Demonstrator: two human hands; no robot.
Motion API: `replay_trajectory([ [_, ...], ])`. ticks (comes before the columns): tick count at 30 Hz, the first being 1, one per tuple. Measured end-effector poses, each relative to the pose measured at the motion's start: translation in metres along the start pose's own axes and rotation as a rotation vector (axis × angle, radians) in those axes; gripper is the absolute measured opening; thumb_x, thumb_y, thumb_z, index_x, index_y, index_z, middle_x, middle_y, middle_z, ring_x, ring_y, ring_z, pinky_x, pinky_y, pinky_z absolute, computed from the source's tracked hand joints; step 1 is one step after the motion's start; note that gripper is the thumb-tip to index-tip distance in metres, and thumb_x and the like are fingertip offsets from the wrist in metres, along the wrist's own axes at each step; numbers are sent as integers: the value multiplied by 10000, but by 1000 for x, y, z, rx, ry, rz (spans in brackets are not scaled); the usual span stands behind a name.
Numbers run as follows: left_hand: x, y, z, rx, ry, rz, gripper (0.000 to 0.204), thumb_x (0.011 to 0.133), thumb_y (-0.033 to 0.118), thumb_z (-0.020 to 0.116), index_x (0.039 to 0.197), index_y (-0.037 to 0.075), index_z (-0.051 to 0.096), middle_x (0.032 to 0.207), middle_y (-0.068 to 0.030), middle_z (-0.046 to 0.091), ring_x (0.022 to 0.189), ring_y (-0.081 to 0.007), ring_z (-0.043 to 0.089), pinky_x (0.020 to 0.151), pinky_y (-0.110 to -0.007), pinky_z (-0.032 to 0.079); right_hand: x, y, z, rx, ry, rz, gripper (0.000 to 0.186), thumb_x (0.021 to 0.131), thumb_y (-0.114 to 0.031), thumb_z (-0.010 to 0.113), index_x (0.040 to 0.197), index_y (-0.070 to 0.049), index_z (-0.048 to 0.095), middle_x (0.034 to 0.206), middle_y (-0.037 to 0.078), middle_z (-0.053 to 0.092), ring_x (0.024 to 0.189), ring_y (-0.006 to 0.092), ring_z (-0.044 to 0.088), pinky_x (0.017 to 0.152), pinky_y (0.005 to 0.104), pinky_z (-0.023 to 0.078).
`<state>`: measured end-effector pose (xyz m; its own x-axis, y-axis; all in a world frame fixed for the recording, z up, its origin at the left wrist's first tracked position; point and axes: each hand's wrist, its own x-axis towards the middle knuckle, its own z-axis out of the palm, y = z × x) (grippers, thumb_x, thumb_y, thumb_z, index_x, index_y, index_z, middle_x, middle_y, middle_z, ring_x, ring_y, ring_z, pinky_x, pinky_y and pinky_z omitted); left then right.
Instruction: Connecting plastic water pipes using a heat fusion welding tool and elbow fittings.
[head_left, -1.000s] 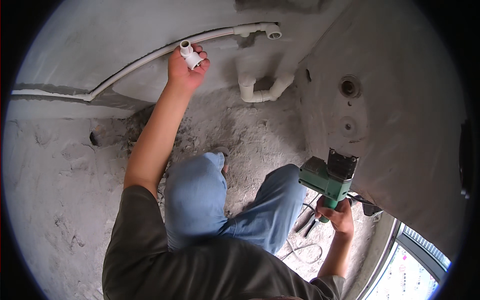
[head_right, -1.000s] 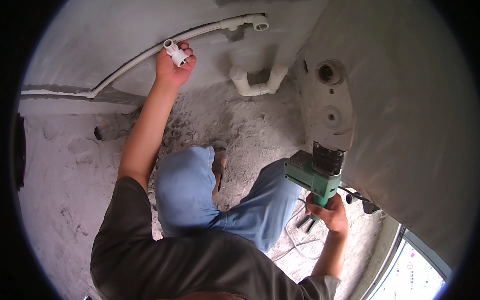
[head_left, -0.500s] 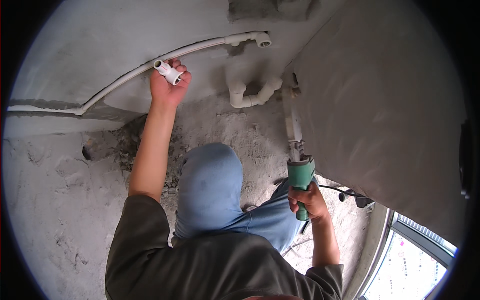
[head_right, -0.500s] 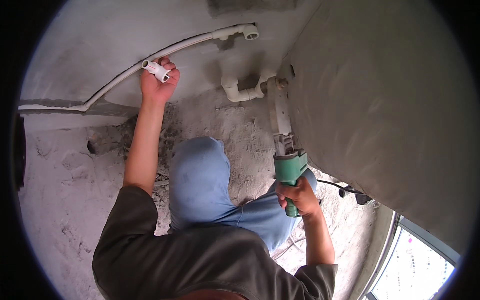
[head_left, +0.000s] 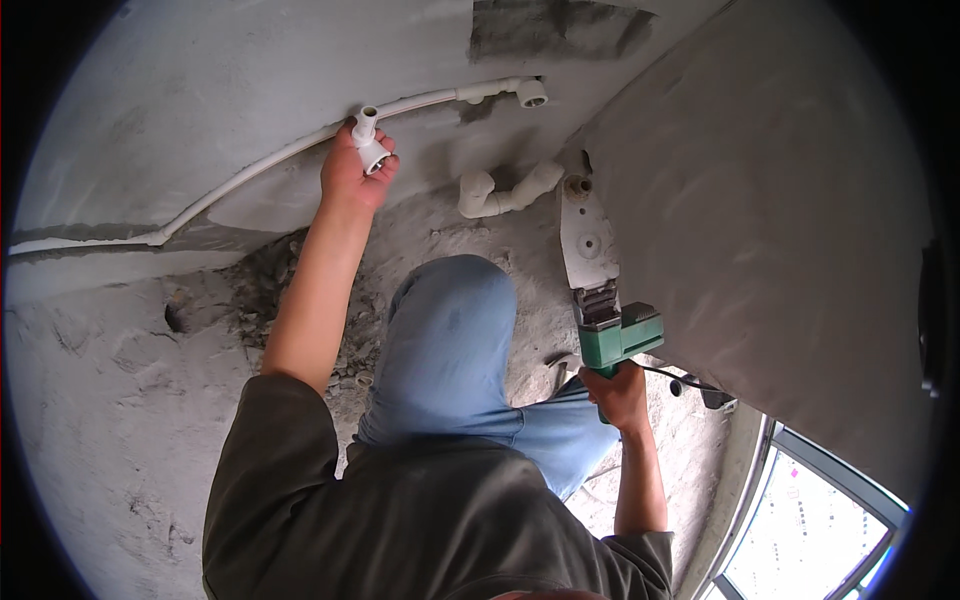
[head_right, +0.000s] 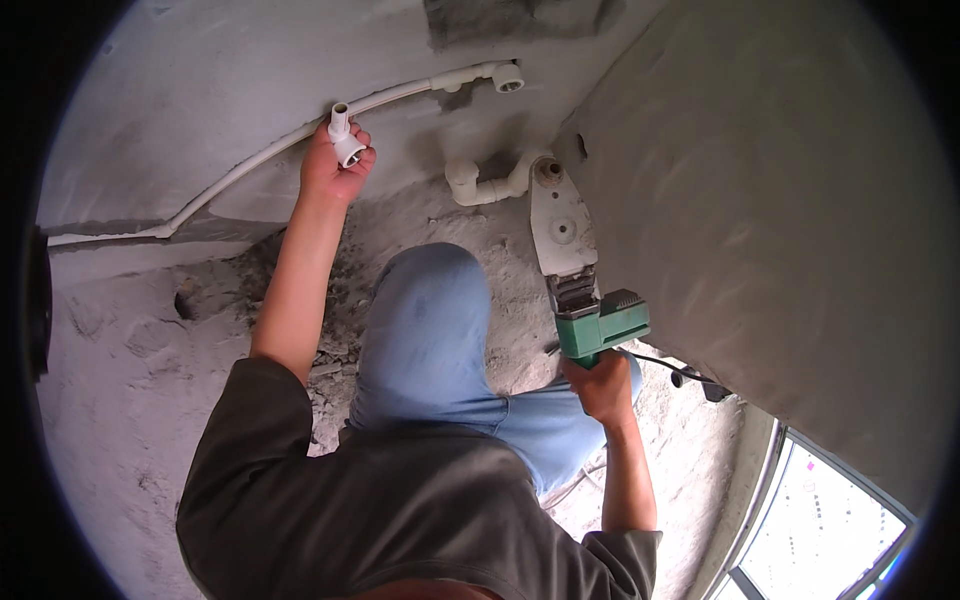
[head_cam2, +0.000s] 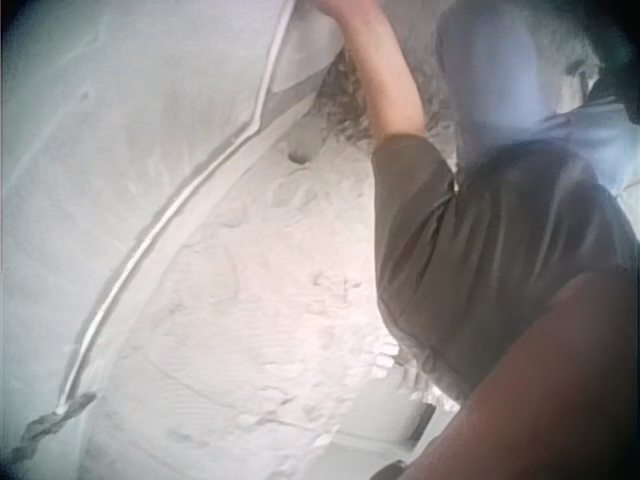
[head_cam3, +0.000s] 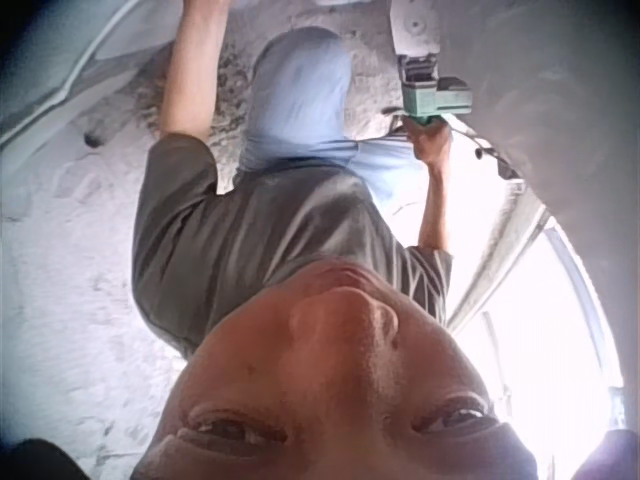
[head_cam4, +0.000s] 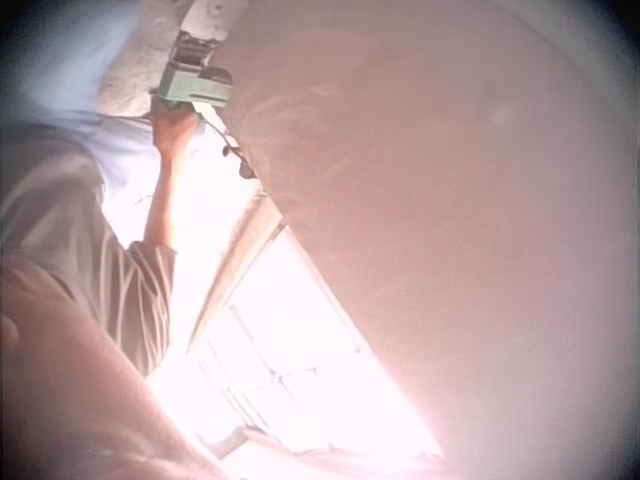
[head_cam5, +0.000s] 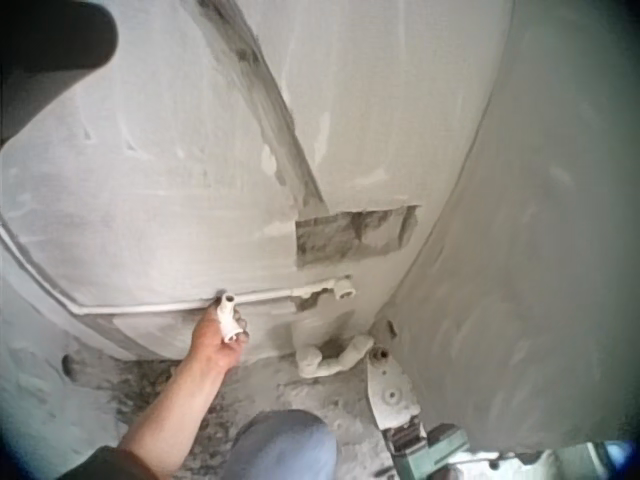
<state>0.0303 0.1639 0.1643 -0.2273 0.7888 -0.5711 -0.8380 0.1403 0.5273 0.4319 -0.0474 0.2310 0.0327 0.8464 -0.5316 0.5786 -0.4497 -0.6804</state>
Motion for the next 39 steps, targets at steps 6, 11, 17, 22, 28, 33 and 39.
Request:
replay_trajectory([
  [6,-9,-14,-6,95,16,94,206,920,327,621,967,127,610,796,-36,626,699,-191,611,593,-330,477,12,-11,1,16,5,-39,199,815,-173,699,721,-11,634,565,47,600,496,113,577,480,283,448],
  [11,-18,-21,-12,129,-35,136,229,927,371,629,930,144,603,775,-35,626,676,-185,608,597,-318,467,31,-24,-5,-4,-41,-77,201,827,-161,696,721,-14,609,573,40,584,497,108,564,471,284,437],
  [17,-32,-40,-61,-53,-345,-378,240,990,355,543,957,122,591,799,-62,608,702,-198,593,591,-317,470,66,-54,-16,-140,-136,-19,241,812,-201,712,791,19,614,592,79,610,513,151,609,515,307,490],
  [22,-44,-54,-101,16,-129,-473,230,990,311,491,973,99,580,834,-78,614,674,-186,576,568,-321,449,89,-74,-13,-142,-250,-4,263,824,-249,695,803,3,622,609,61,605,530,144,606,515,308,482],
  [28,-52,-44,-165,128,-176,-350,238,970,284,437,923,98,577,787,-72,618,596,-172,557,558,-331,432,106,-94,-9,-143,-344,37,255,822,-241,693,799,-1,612,616,49,590,535,144,596,533,309,487],
  [33,-48,-48,-152,152,-187,-310,225,962,253,479,920,65,595,823,-75,631,617,-182,562,581,-335,446,114,-106,1,-89,-363,43,193,832,-162,690,793,-4,587,625,46,566,518,130,548,496,295,438],
  [39,-34,-69,-138,-15,-39,-413,191,955,224,513,967,56,602,842,-73,629,645,-189,560,626,-336,459,122,-115,4,-21,-369,55,188,841,-144,706,794,-6,587,633,48,564,507,129,544,470,288,429],
])
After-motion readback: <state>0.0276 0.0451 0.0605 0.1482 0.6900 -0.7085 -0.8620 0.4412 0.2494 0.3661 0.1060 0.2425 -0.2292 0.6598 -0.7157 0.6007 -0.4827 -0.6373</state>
